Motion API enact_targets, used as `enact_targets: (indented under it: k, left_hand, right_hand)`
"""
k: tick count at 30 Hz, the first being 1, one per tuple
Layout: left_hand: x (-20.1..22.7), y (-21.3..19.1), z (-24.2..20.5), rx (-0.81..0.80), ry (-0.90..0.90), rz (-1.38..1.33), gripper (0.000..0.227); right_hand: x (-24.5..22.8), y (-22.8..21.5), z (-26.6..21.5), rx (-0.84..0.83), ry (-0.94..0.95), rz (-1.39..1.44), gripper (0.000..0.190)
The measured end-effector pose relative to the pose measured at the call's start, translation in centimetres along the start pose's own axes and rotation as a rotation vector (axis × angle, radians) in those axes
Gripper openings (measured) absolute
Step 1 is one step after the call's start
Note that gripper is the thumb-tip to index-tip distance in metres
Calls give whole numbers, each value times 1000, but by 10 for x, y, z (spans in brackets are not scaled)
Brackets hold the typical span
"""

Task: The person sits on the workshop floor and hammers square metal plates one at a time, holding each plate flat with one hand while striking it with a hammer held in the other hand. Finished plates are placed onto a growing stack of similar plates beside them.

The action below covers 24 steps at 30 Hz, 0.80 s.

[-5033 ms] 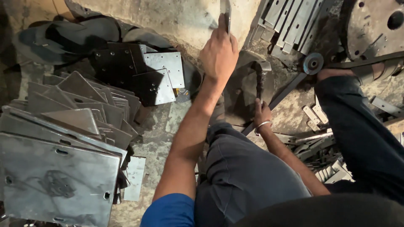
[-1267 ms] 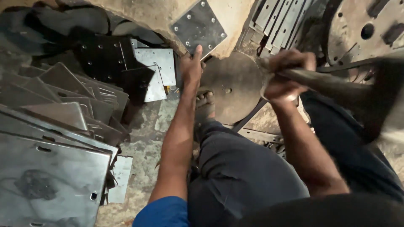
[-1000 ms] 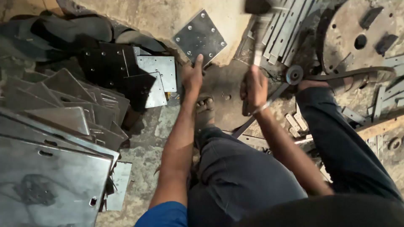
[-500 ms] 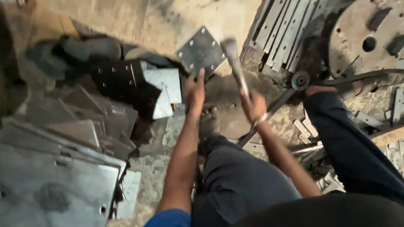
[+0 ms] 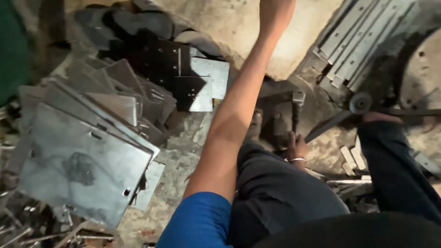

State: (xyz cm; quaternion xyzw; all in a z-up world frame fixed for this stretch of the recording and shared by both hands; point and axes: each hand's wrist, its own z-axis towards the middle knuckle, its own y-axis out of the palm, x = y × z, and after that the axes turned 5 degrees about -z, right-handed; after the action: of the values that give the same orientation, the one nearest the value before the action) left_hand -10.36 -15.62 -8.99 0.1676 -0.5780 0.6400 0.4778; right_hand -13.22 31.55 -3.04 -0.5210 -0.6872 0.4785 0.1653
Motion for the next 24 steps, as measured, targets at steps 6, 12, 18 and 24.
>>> enact_targets:
  k: [6,12,18,24]
  left_hand:
    - [103,-210,-118,337,-180,-293,61]
    - [45,-277,-202,203,-543,309,105]
    - [74,-283,-170,-82,-766,328,123]
    - [93,-265,-208,-65,-631,229,111]
  right_hand:
    - [11,-9,-8,-43,49,-49,66]
    - [-1,-5,-6,-44,22,-159,61]
    - [-20,-11,-15,-92,15,-240,58]
    - [-19,-17,-13,-81,-6,-204,60]
